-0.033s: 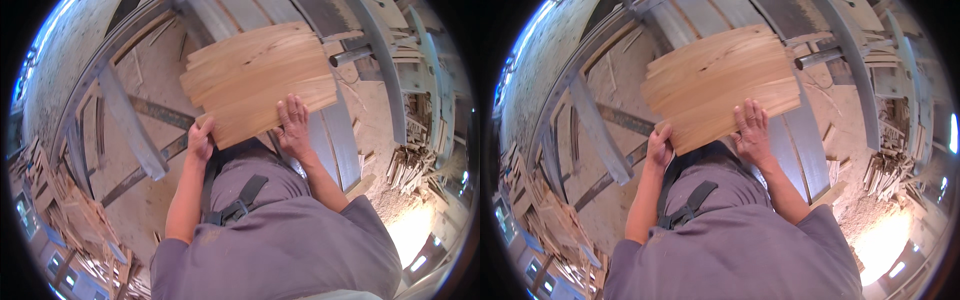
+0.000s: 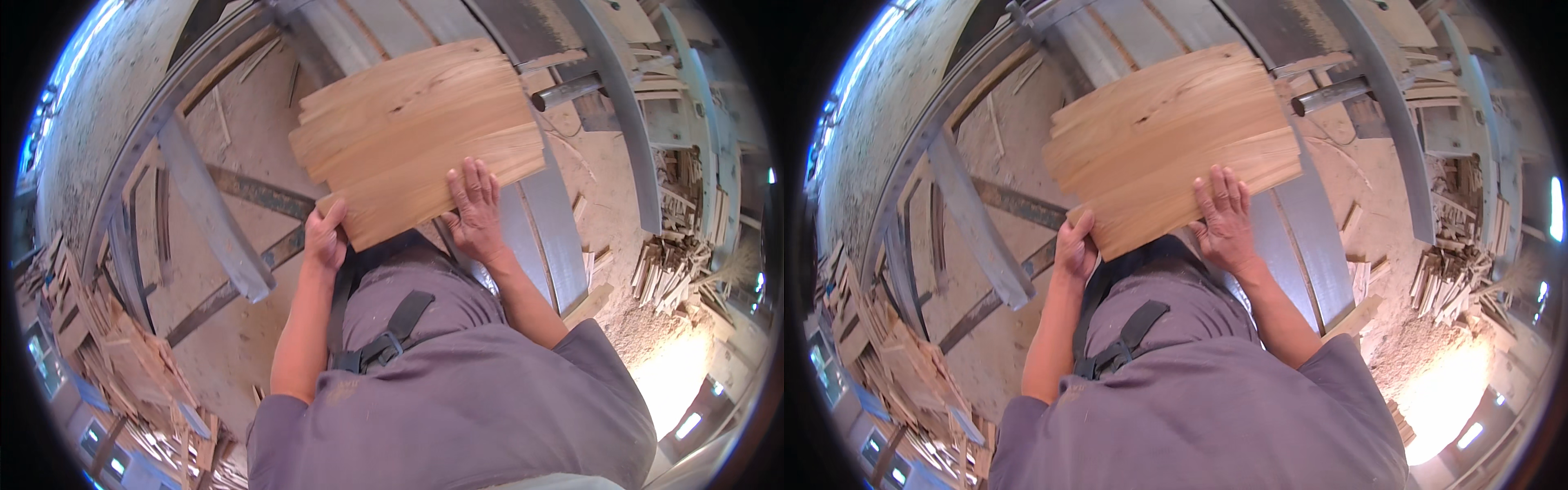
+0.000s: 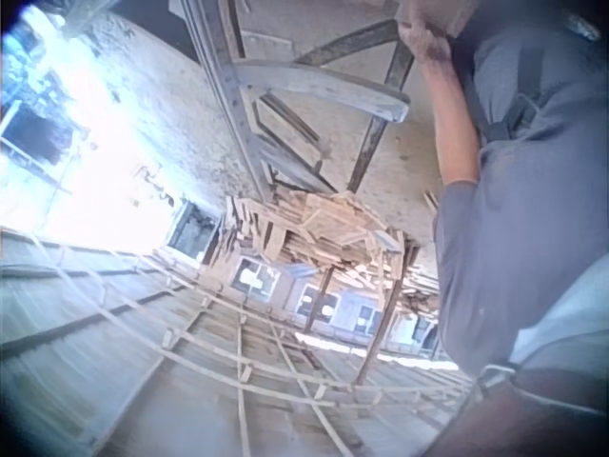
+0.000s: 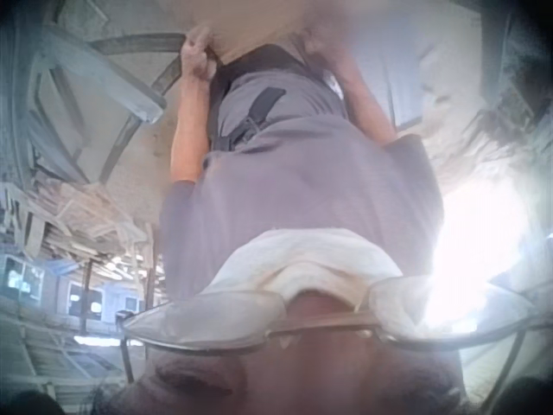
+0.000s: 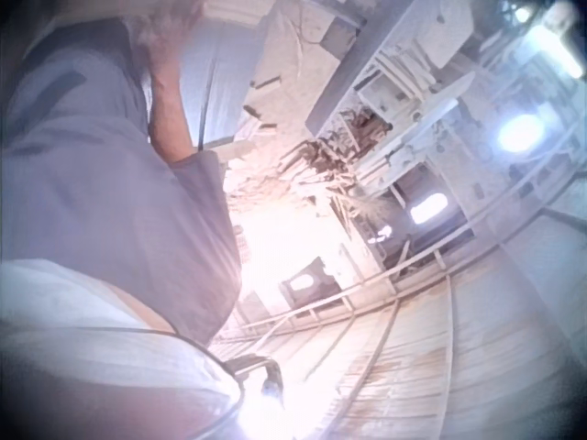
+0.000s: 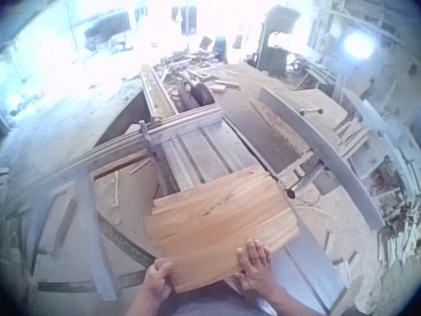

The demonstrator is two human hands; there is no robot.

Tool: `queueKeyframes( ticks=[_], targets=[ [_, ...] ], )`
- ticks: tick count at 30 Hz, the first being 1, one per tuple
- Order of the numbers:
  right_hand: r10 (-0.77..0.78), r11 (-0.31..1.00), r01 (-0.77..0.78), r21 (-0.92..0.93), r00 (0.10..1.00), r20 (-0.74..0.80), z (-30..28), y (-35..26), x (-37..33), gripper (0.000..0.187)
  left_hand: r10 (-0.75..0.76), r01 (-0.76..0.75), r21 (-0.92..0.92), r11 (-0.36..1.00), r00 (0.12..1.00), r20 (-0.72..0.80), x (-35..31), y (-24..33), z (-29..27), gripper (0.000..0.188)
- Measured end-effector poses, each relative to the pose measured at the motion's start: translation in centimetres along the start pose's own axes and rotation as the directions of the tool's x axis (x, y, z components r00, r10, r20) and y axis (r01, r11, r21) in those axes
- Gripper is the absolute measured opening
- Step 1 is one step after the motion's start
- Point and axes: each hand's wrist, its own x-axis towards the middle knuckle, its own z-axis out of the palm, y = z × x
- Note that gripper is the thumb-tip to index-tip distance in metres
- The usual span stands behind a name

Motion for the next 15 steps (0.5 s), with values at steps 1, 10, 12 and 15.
queueKeyframes(
  ticks=[1,10,12,15],
  targets=[
    [-0.005,1.000,0.005,-0.001,1.000,0.005,0.0,0.2,0.2,0.080,0.008,-0.008,-0.010,1.000,1.000,-0.004,-0.1,0.0,0.4,0.045],
    [-0.076,0.997,0.076,-0.014,0.996,-0.046,-0.2,2.4,5.5,0.081,0.041,-0.044,-0.026,0.999,0.994,-0.102,3.4,1.9,2.9,0.045],
    [-0.079,0.997,0.079,-0.016,0.997,-0.025,-0.2,2.7,6.8,0.081,0.074,-0.073,0.010,0.997,0.991,-0.110,4.4,2.5,3.2,0.044],
    [-0.076,0.997,0.076,-0.005,0.997,-0.012,-0.5,2.8,8.7,0.082,0.081,-0.078,0.033,0.996,0.989,-0.123,5.4,3.3,3.5,0.043]
  ],
)
